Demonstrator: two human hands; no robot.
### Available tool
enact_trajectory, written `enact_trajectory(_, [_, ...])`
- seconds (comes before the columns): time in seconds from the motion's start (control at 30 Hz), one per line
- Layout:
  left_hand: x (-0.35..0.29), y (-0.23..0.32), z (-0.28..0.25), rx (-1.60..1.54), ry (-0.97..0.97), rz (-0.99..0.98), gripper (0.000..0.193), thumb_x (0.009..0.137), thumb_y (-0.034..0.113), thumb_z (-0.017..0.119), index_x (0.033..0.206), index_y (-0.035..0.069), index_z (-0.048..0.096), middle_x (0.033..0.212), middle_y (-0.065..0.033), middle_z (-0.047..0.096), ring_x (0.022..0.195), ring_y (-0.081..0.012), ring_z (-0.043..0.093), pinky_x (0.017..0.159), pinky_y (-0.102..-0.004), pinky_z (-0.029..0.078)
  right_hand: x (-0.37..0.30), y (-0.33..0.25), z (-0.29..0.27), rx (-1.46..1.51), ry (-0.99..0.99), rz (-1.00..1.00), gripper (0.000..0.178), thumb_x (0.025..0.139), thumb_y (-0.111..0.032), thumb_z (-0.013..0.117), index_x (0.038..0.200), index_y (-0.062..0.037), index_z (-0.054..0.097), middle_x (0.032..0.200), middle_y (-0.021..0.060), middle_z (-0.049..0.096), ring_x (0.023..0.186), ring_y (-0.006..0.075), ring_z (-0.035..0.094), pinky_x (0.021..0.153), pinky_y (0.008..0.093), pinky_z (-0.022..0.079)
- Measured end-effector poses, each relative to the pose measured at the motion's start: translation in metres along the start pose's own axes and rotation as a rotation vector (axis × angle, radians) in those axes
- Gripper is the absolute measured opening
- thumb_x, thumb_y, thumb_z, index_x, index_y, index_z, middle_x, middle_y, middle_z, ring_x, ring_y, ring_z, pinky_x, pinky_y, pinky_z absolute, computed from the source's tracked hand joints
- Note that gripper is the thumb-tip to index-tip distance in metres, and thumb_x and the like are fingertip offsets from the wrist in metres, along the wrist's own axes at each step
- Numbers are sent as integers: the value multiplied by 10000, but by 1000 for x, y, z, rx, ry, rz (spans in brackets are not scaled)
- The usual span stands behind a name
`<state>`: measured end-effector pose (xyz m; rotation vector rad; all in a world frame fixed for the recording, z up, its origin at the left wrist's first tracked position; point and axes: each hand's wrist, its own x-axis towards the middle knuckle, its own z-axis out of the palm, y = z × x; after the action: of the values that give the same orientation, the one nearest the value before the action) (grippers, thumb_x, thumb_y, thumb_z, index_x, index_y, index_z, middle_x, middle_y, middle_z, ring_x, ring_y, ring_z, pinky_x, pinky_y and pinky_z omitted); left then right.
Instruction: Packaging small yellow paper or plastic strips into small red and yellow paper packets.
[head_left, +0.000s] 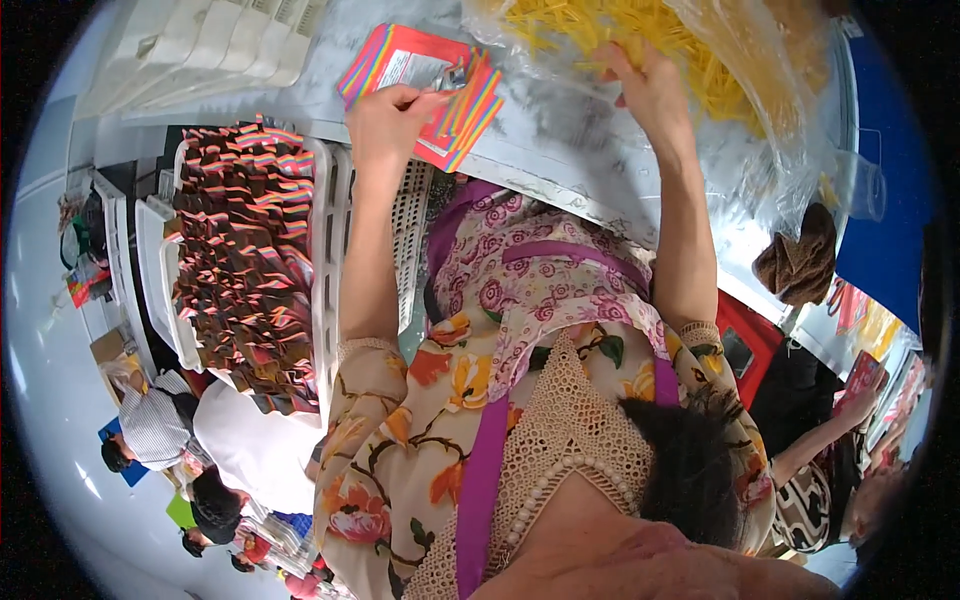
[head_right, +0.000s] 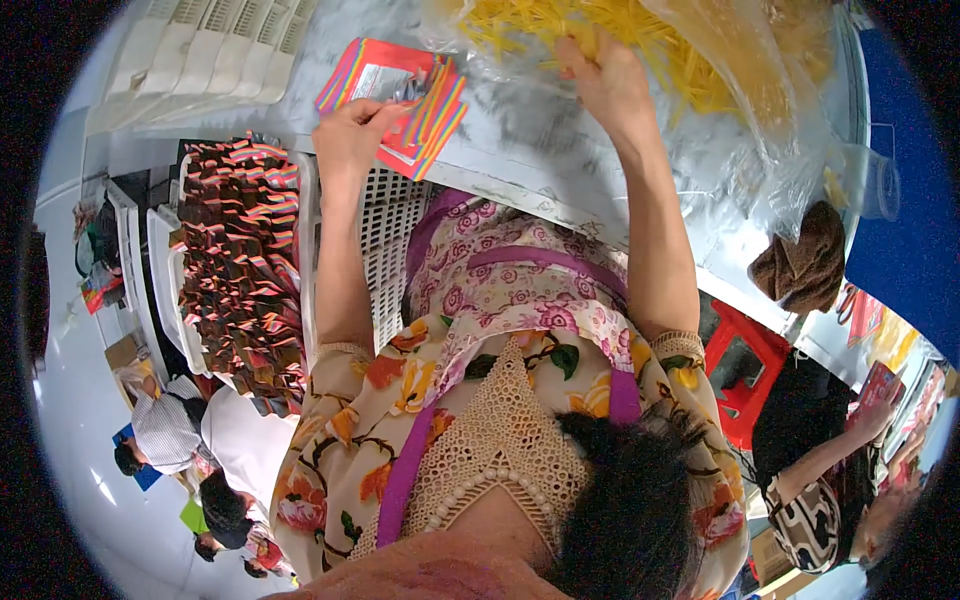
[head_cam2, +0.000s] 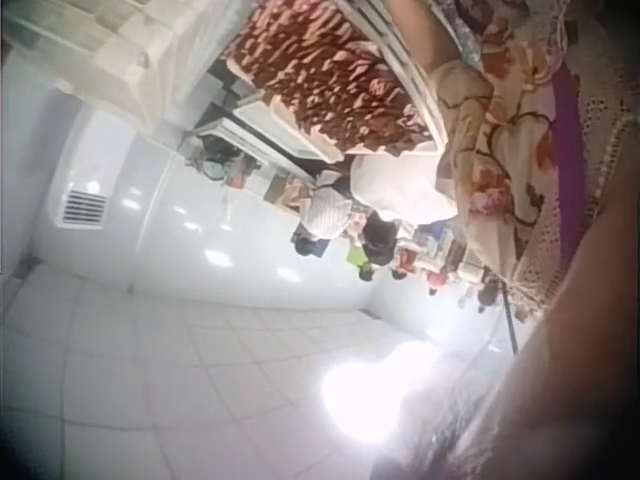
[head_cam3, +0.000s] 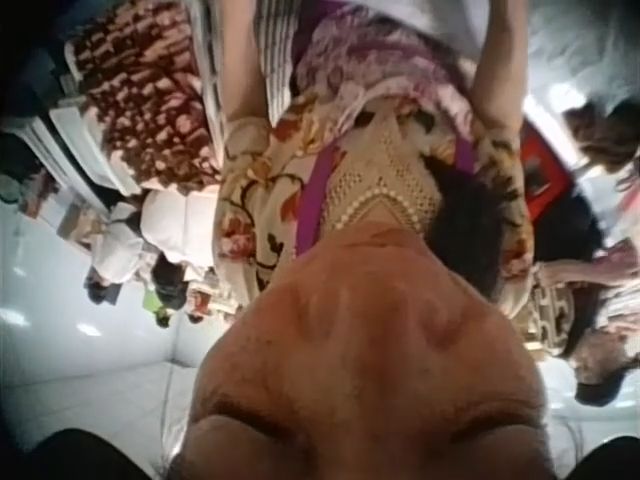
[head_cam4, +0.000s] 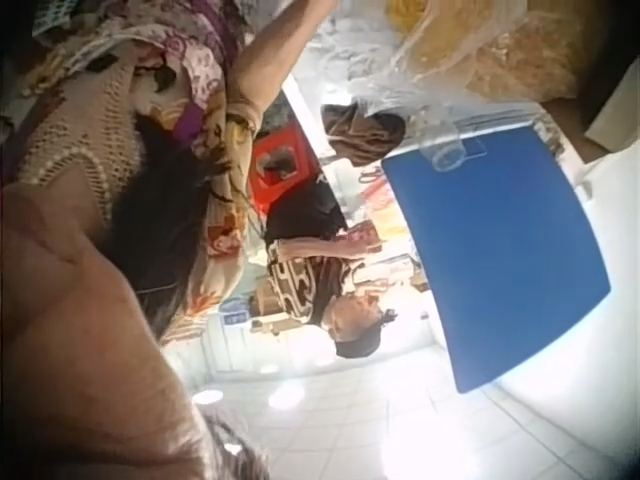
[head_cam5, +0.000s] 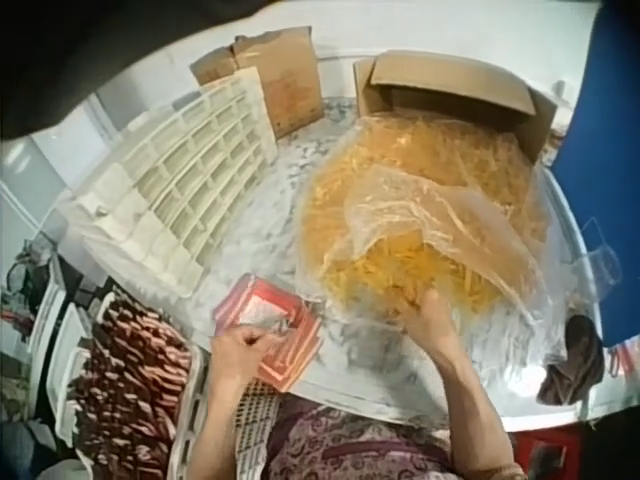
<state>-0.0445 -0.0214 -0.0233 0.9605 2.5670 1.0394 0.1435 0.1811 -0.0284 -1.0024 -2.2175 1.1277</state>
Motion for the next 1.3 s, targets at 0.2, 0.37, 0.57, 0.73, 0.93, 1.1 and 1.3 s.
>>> enact_trajectory(0.2, [17, -46, 6, -267, -43, -79, 310, 827, 266, 688, 704, -13, 633, 529, 7, 514, 485, -64, 460, 467, -263, 366, -25, -48, 4, 609, -387, 101, 262, 908, -265, 566, 1016, -31, 617, 758, 1, 570, 653, 84, 544, 509, 228, 456])
enact_trajectory(0.37, [13, -33, 3, -422, -185, -135, 239, 844, 211, 632, 772, -16, 642, 554, -7, 545, 517, -61, 486, 485, -256, 381, -32, -54, 44, 631, -570, 59, 256, 917, -211, 564, 1071, -10, 604, 757, 9, 536, 658, 68, 513, 493, 223, 479])
enact_trajectory(0.57, [0, -12, 7, -211, -154, -12, 174, 814, 137, 609, 868, -22, 654, 724, -121, 679, 630, -179, 649, 597, -305, 497, -37, -66, 69, 525, -499, 36, 256, 908, -216, 591, 1054, -6, 598, 769, 45, 588, 645, 101, 552, 509, 253, 502])
enact_trajectory(0.73, [-3, 0, 13, -15, 57, 91, 144, 793, 116, 626, 877, 6, 664, 783, -150, 684, 702, -276, 678, 646, -345, 523, -33, -55, 87, -27, -278, -336, 256, 862, -182, 625, 1006, 24, 578, 782, 192, 642, 694, 306, 635, 596, 395, 509])
enact_trajectory(0.93, [-4, 6, 12, -86, 57, 84, 114, 768, 78, 649, 857, 9, 672, 769, -156, 678, 687, -286, 672, 645, -349, 526, -29, -44, 94, -217, -260, -298, 264, 810, -148, 639, 988, 34, 567, 836, 265, 627, 816, 437, 605, 696, 467, 485])
enact_trajectory(1.1, [-6, 14, 14, -16, 143, 275, 99, 766, 57, 643, 844, 2, 669, 764, -160, 663, 661, -299, 647, 627, -368, 516, -21, -40, 96, -94, -361, -306, 281, 786, -197, 676, 887, 52, 594, 751, 226, 631, 707, 359, 641, 631, 429, 497])
enact_trajectory(1.3, [-9, 25, 8, 4, 190, 362, 112, 766, 17, 625, 871, 10, 664, 775, -156, 640, 681, -319, 625, 624, -376, 505, -17, -56, 76, 55, -551, -75, 300, 809, -280, 664, 809, 16, 618, 608, 69, 561, 497, 134, 536, 433, 308, 429])
